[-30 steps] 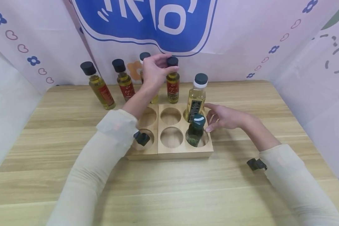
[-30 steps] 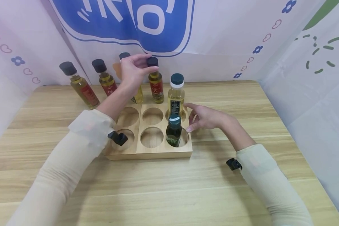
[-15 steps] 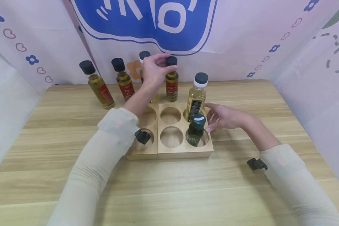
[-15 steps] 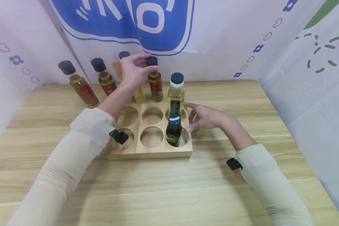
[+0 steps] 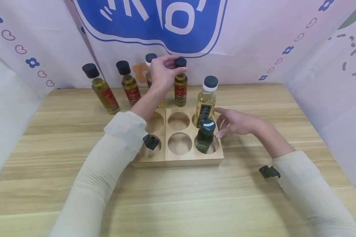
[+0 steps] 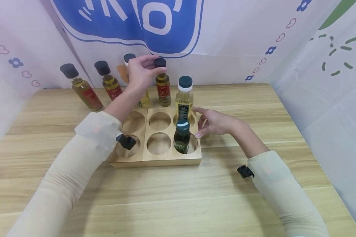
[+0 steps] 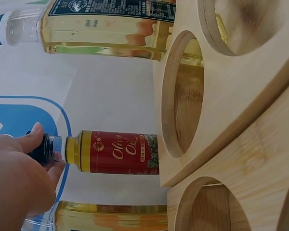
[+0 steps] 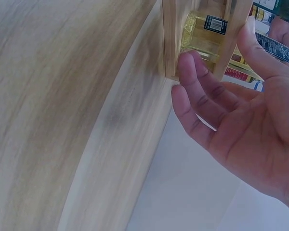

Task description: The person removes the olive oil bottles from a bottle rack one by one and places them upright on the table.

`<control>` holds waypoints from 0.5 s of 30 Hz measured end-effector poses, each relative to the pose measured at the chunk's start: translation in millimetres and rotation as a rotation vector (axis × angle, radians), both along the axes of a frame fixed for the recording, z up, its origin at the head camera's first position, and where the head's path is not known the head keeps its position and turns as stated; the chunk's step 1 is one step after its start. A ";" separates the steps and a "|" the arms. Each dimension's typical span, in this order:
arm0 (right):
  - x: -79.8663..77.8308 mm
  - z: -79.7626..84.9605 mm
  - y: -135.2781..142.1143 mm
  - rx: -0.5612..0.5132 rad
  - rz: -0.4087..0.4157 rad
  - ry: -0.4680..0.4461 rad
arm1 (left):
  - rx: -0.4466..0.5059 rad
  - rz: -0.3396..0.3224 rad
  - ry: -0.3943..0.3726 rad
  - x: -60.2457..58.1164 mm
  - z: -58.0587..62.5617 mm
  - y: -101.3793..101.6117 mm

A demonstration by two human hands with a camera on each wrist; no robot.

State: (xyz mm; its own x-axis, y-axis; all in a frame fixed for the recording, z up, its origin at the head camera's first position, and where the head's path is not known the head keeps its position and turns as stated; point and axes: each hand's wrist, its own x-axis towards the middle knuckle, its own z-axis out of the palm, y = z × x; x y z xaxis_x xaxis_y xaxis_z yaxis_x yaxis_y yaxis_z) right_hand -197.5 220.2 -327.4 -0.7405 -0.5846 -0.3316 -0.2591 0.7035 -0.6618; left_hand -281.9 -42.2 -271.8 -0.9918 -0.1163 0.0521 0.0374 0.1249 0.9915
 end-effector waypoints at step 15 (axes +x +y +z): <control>0.3 -0.3 -0.3 -0.008 0.009 0.005 | -0.152 -0.072 0.066 4.5 -1.4 -2.8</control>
